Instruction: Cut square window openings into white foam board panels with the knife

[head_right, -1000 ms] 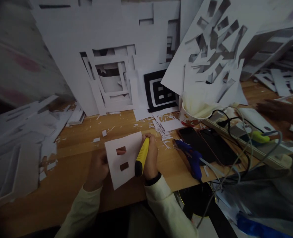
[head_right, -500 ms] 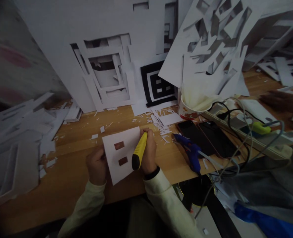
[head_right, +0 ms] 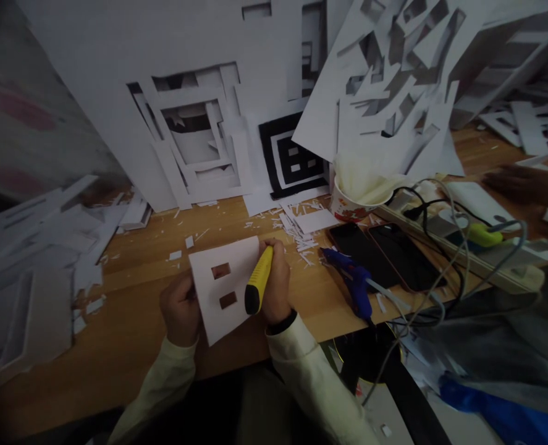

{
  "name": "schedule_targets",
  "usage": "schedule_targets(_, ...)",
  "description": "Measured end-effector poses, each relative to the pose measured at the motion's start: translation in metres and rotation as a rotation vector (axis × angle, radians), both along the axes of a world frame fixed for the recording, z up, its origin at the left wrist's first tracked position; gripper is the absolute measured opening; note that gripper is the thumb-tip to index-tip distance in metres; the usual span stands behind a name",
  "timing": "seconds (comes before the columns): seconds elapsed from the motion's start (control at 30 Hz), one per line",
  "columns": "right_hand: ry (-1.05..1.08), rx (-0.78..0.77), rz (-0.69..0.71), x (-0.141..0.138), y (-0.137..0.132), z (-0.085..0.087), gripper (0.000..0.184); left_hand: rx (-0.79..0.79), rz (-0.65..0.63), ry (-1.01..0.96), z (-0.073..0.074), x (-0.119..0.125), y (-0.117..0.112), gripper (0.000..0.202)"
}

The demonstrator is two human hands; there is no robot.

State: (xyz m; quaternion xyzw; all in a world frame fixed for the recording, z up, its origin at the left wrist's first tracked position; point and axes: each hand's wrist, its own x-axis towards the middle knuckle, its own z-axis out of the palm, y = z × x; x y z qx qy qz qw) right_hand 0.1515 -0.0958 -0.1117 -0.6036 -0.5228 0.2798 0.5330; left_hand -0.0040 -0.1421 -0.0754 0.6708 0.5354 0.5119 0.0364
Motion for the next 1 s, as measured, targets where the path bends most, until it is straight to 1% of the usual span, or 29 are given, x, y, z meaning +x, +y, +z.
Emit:
schedule_targets(0.13,0.009,-0.028,-0.005,-0.0008,-0.0003,0.0013,0.026,-0.015,0.006,0.013,0.0017,-0.0005,-0.0013,0.02)
schedule_targets(0.3,0.047,-0.025,0.009,-0.001,-0.0022,0.0026,0.028,-0.077,0.014,-0.02,0.0047,-0.0013,-0.003,0.021)
schedule_targets(0.47,0.08,-0.023,0.023,-0.0002,-0.002,0.0015,0.026,-0.124,0.042,-0.085,0.002,-0.0035,-0.0014,0.017)
schedule_targets(0.6,0.049,-0.043,0.023,0.0002,-0.002,0.0022,0.027,-0.14,0.048,-0.134,-0.0014,-0.0038,0.0003,0.019)
schedule_targets(0.8,-0.006,-0.03,-0.008,-0.0003,-0.002,0.0016,0.029,-0.148,0.051,-0.214,-0.0046,-0.0004,-0.0005,0.016)
schedule_targets(0.9,-0.006,-0.035,-0.012,-0.0006,-0.0014,0.0012,0.029,-0.159,0.055,-0.208,-0.0046,0.0006,-0.0011,0.018)
schedule_targets(1.0,0.0,-0.059,-0.012,-0.001,-0.0005,0.0019,0.029,-0.156,0.032,-0.181,-0.0021,0.0009,-0.0012,0.019)
